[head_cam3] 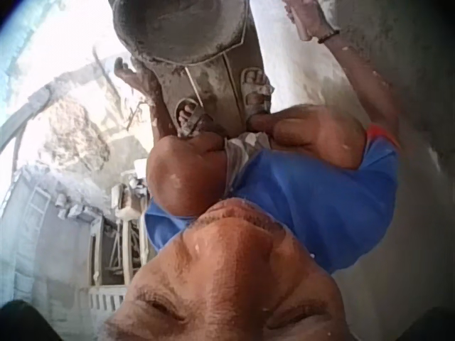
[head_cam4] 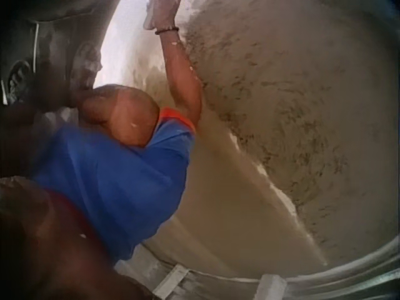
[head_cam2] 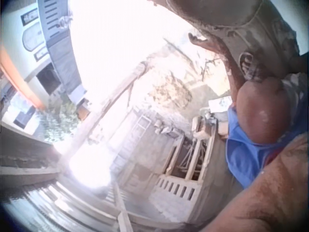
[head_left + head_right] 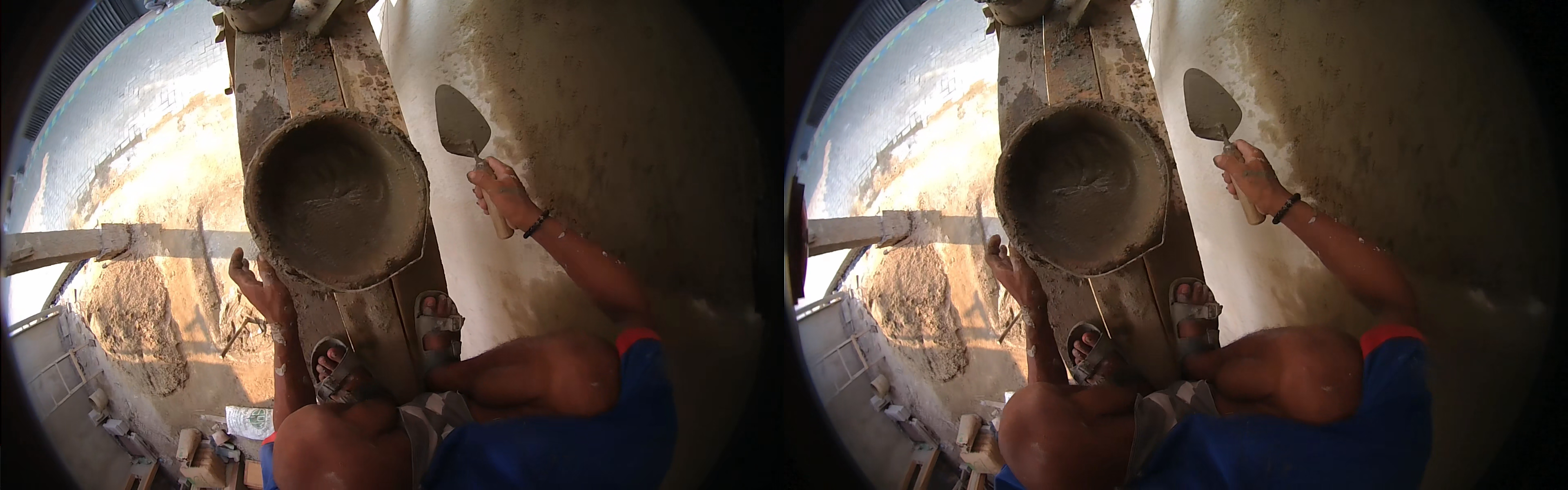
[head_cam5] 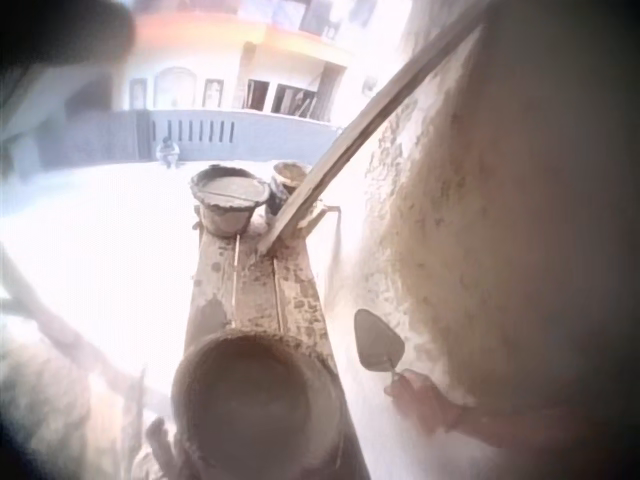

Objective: The person mixes plaster in a bucket with a trowel, applies it to a concrete wall, and smooths the surface using a wooden board while positioned on a scaffold.

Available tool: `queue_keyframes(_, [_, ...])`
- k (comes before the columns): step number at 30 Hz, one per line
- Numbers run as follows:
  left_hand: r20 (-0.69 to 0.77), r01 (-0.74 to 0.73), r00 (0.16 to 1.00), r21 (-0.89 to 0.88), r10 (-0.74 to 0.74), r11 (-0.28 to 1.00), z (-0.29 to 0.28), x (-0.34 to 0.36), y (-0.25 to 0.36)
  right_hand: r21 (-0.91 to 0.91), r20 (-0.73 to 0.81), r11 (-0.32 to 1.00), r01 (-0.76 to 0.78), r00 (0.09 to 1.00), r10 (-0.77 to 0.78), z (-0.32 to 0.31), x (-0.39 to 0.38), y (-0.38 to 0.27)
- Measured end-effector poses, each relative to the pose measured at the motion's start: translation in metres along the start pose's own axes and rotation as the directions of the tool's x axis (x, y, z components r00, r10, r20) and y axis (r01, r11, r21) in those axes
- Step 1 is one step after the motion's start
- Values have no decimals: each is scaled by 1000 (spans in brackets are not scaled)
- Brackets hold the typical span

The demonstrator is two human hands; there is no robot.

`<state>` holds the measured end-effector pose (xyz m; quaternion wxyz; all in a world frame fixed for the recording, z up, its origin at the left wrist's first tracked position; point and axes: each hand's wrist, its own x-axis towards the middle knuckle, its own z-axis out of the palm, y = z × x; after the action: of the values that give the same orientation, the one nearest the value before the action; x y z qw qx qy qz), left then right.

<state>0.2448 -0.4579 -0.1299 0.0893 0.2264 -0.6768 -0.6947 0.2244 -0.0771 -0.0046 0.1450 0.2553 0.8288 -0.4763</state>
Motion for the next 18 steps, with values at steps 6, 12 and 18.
queue_keyframes(6, [326,-489,869,675,371,552,-38,-3,-145,119,40,969,-218,976,215,46,6,95])
queue_keyframes(12, [232,-152,973,688,-17,709,-82,-33,-214,-226,-91,974,14,995,-36,88,23,133])
queue_keyframes(18, [222,-96,970,714,-94,694,-86,-41,-206,-435,-118,880,191,957,-266,106,22,141])
